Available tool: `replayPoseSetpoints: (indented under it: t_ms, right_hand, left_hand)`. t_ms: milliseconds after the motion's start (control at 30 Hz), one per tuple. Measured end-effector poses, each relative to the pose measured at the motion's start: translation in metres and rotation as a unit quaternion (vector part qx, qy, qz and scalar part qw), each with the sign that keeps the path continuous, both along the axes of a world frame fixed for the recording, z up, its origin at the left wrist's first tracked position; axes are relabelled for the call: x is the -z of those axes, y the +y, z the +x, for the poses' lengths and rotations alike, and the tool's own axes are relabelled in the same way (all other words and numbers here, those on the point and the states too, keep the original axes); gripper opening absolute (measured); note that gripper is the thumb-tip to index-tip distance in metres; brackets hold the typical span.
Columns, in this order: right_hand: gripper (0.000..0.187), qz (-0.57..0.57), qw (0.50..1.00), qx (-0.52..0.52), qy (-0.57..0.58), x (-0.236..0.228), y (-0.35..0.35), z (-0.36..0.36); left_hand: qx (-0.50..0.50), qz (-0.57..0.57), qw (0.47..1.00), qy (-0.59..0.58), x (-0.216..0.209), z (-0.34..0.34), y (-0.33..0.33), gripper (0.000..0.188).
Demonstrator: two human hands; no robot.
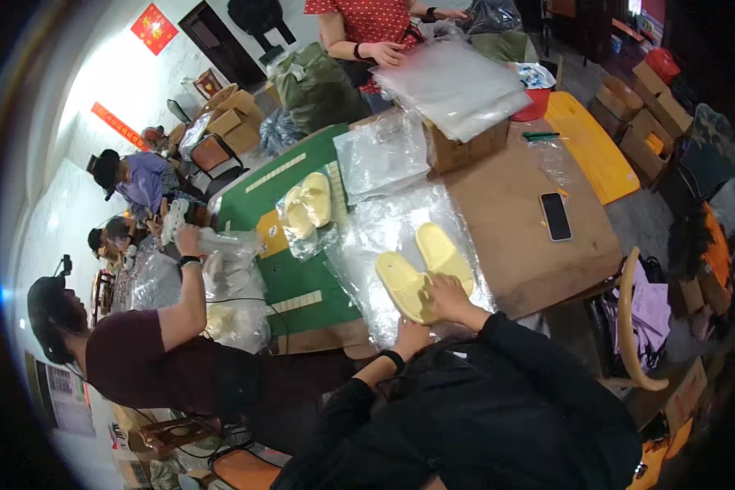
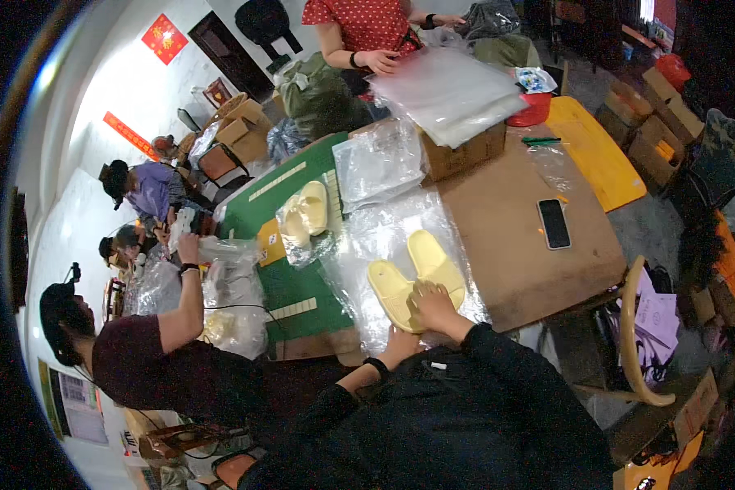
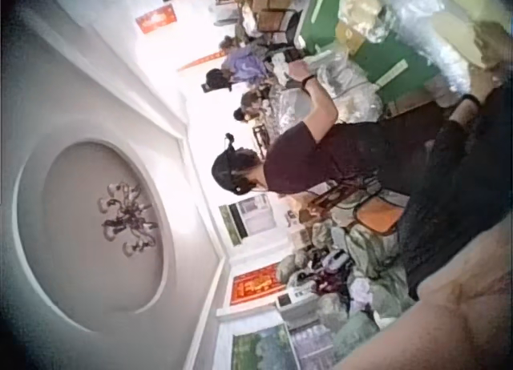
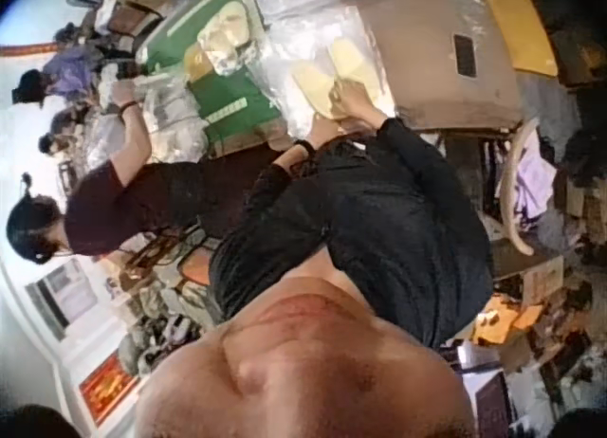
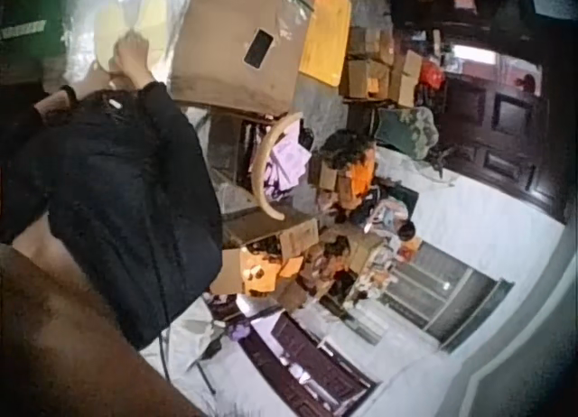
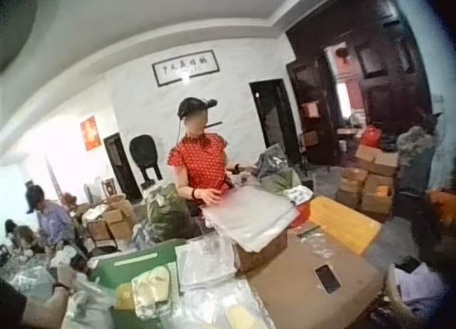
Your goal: The person is packing various pairs of slides/slippers into plastic bags at a packing station.
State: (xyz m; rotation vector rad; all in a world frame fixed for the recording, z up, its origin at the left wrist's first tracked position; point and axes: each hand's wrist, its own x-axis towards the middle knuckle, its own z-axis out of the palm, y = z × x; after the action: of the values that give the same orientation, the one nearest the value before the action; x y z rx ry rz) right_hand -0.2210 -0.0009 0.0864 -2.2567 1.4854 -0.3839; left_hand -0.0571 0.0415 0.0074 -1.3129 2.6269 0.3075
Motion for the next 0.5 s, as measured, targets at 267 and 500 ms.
replayPoseSetpoints:
  t_ms: [267, 500]
  right_hand:
    - [0.068, -0.081, 0.995, -0.048, 0.042, 0.020, -0.049, -0.015]
    - [0.054, 0.043, 0.979, -0.147, 0.136, 0.026, -0.060, -0.008]
  left_hand:
    - [-0.049, -0.009, 0.998, 0.030, 0.004, -0.008, 0.013, 0.064]
    - [-0.013, 0.038, 0.996, 0.077, -0.009, -0.002, 0.003, 0.066]
